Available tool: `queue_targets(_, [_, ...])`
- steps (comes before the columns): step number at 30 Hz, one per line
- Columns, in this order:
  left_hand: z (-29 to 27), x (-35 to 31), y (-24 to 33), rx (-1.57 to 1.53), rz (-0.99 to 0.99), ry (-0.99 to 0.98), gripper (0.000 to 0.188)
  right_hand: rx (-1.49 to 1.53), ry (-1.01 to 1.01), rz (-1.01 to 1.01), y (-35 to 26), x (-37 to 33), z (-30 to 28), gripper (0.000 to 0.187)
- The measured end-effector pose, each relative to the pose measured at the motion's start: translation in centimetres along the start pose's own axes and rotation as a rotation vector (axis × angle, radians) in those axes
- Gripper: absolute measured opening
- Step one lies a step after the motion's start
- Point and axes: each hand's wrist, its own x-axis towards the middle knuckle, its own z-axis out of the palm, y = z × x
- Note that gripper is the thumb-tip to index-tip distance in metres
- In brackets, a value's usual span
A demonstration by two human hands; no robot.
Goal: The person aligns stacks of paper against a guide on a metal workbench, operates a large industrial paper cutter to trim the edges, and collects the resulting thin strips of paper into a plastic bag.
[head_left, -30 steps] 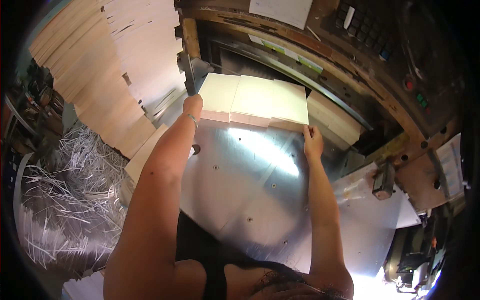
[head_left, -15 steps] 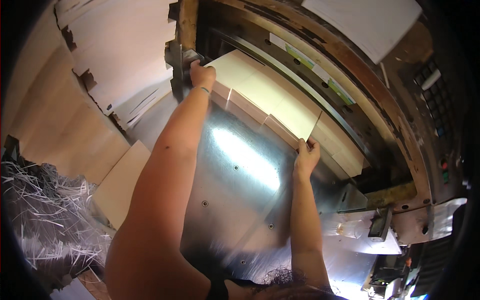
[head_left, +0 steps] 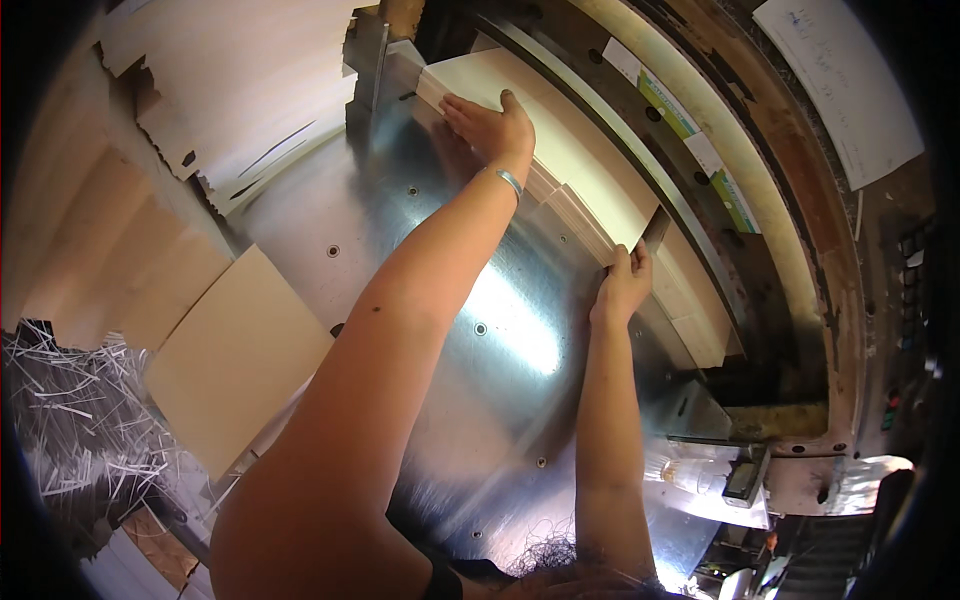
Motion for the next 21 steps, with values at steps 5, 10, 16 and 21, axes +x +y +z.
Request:
queue_targets(5, [1.7, -0.9, 0.0, -0.010, -0.027, -0.062, 0.094, -0.043, 0.052, 0.003, 0.6, 1.9, -0.1, 0.048])
queue_targets(10, [3.2, 2.0, -0.9, -0.063, 0.023, -0.115, 0.095, -0.114, 0.081, -0.026, -0.1, 3.8, 2.4, 0.050])
queue_targets(16, [4.8, 2.7, -0.2, -0.098, -0.109, -0.292, 0.100, -0.339, 0.222, -0.112, 0.4, 5.9, 3.3, 0.057])
queue_targets(21, [3.6, 3.9, -0.7, -0.170, -0.096, -0.442, 0.103, -0.307, 0.190, -0.129, 1.6, 6.1, 3.2, 0.058])
